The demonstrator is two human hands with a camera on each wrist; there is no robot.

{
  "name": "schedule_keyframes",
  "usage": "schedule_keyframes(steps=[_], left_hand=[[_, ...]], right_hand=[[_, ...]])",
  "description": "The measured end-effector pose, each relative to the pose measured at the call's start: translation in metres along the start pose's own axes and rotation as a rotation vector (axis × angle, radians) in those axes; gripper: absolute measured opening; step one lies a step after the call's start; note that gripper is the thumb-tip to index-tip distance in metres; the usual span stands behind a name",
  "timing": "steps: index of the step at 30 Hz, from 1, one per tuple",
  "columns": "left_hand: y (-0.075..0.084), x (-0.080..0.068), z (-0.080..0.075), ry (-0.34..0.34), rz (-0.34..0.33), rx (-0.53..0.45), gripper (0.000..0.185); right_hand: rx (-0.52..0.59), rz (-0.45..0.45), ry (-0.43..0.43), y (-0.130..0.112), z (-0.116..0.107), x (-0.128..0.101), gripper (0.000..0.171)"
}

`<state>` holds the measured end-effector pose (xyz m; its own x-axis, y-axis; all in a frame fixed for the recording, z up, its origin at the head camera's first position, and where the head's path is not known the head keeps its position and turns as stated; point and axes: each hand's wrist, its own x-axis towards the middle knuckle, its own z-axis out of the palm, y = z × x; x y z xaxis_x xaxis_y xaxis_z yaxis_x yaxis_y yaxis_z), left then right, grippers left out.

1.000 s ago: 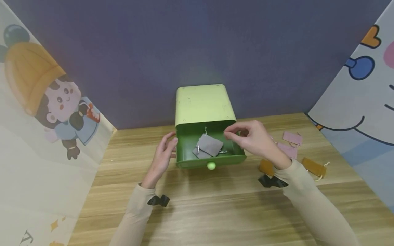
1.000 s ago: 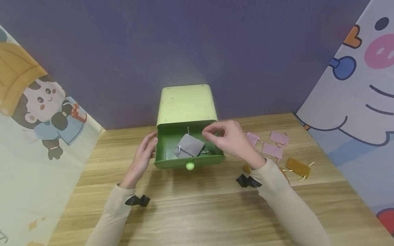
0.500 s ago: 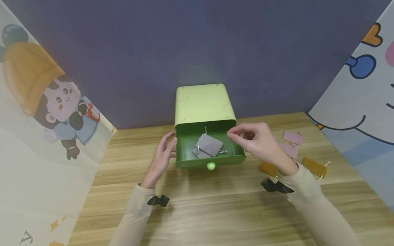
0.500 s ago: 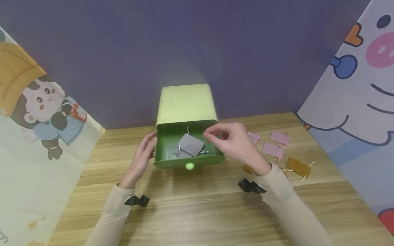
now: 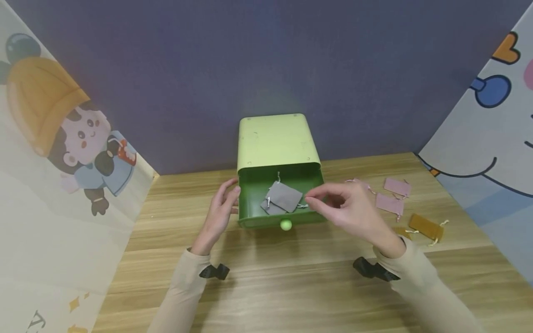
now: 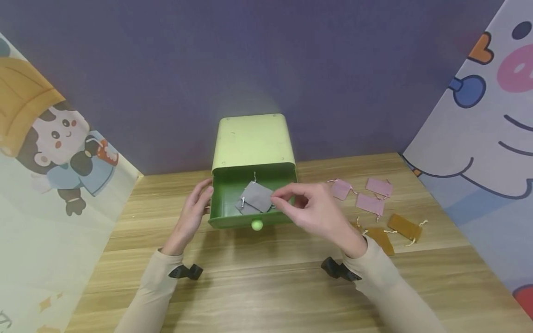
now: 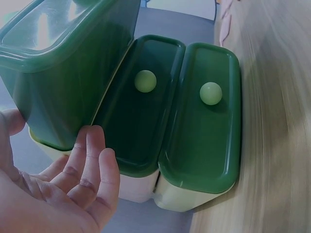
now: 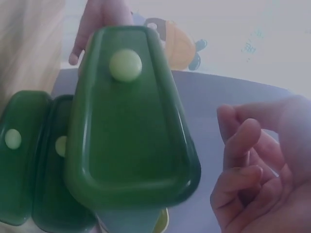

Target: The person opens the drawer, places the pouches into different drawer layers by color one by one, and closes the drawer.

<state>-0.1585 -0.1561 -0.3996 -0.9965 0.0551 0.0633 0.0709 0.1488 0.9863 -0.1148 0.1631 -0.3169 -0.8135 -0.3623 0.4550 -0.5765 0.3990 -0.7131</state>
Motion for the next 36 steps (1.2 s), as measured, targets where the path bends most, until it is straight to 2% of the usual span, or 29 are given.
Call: schedule_keyframes(steps=[5, 12, 21, 24, 28, 36], left_hand=[[0.0, 0.0, 0.0, 0.0, -0.001, 0.008, 0.052], [0.001, 0.0, 0.0, 0.0, -0.008, 0.009, 0.053], [-0.001, 0.0, 0.0, -0.006, -0.019, 0.017, 0.054], [-0.001, 0.0, 0.0, -0.001, -0.023, 0.017, 0.054], [-0.001, 0.0, -0.001, -0.004, -0.019, 0.017, 0.054], [-0.002, 0.001, -0.001, -0.008, -0.005, 0.025, 0.054]], right_hand=[[0.059, -0.086, 0.01, 0.0, 0.011, -0.009, 0.017], [0.004, -0.263, 0.047, 0.003, 0.03, -0.021, 0.021], [0.026, -0.338, 0.084, 0.017, 0.052, -0.031, 0.021], [-0.004, -0.419, 0.097, 0.024, 0.058, -0.032, 0.012], [-0.092, -0.507, 0.1, 0.031, 0.064, -0.031, 0.023], [-0.234, -0.487, 0.106, 0.036, 0.073, -0.035, 0.018]])
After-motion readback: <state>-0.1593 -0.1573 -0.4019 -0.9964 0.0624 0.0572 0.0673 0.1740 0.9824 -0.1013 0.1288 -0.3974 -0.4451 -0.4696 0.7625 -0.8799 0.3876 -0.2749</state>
